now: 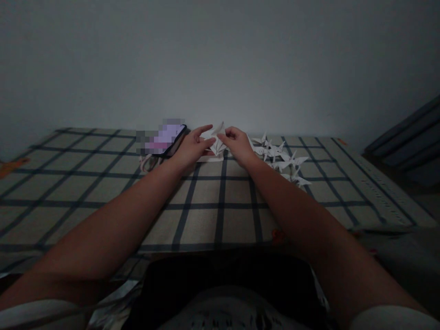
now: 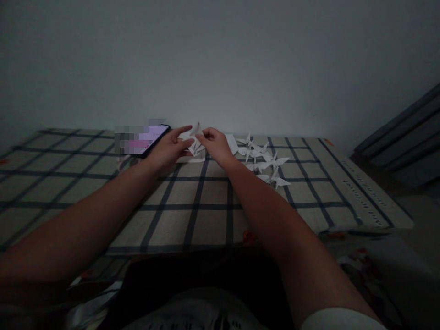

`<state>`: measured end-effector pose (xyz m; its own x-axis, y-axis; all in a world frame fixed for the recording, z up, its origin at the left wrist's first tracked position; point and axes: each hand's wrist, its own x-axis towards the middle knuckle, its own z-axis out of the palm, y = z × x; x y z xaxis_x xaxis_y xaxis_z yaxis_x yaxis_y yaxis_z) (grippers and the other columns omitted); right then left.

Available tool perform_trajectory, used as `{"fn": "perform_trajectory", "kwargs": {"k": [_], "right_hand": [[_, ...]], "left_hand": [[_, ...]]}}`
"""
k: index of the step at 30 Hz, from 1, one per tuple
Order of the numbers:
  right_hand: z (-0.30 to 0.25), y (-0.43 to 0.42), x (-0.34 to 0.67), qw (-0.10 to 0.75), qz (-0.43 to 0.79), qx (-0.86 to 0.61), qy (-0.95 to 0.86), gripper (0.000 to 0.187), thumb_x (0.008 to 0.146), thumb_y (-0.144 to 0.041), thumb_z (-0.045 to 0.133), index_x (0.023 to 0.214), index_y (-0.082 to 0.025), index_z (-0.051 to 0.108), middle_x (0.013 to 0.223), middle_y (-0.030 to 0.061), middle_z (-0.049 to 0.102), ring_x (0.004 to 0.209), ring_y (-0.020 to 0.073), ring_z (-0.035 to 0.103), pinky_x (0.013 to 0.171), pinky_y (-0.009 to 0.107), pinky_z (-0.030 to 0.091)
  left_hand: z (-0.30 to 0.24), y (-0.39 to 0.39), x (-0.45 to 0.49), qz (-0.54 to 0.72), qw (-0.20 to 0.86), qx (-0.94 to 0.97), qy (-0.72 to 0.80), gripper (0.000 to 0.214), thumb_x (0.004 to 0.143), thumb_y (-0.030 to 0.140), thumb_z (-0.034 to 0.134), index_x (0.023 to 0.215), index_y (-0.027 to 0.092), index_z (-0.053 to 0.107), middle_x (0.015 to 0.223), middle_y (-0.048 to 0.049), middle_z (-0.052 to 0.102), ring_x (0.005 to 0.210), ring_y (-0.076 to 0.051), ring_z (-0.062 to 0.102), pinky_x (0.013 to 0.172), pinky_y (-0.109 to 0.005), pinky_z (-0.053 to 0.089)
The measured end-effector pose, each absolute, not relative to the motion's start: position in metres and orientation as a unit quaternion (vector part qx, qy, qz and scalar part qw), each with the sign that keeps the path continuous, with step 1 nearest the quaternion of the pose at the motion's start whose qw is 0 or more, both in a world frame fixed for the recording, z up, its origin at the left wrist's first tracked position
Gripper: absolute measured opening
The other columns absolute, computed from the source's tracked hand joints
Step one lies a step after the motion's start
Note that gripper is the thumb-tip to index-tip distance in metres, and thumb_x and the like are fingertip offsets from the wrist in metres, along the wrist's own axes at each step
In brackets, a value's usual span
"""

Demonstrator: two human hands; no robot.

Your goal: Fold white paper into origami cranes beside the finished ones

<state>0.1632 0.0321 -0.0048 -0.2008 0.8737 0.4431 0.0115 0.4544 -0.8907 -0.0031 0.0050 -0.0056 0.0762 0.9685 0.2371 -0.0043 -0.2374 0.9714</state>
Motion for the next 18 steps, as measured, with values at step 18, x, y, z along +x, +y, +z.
{"fn": "perform_trajectory", "kwargs": {"k": [18], "right_hand": [[0.0, 0.029, 0.159, 0.571, 0.357, -0.348, -0.653, 0.025, 0.085, -0.044, 0.066, 0.079, -0.022, 0.054, 0.075, -0.0014, 0.052, 0.076, 0.0135, 0.05, 0.072, 0.028, 0.045]], "left_hand": [[-0.006, -0.007, 0.016, 0.523, 0.591, 0.485, 0.375, 0.029, 0.09, 0.039, 0.07, 0.104, 0.015, 0.065, 0.087, -0.0081, 0.075, 0.07, -0.012, 0.071, 0.065, -0.021, 0.06]]}}
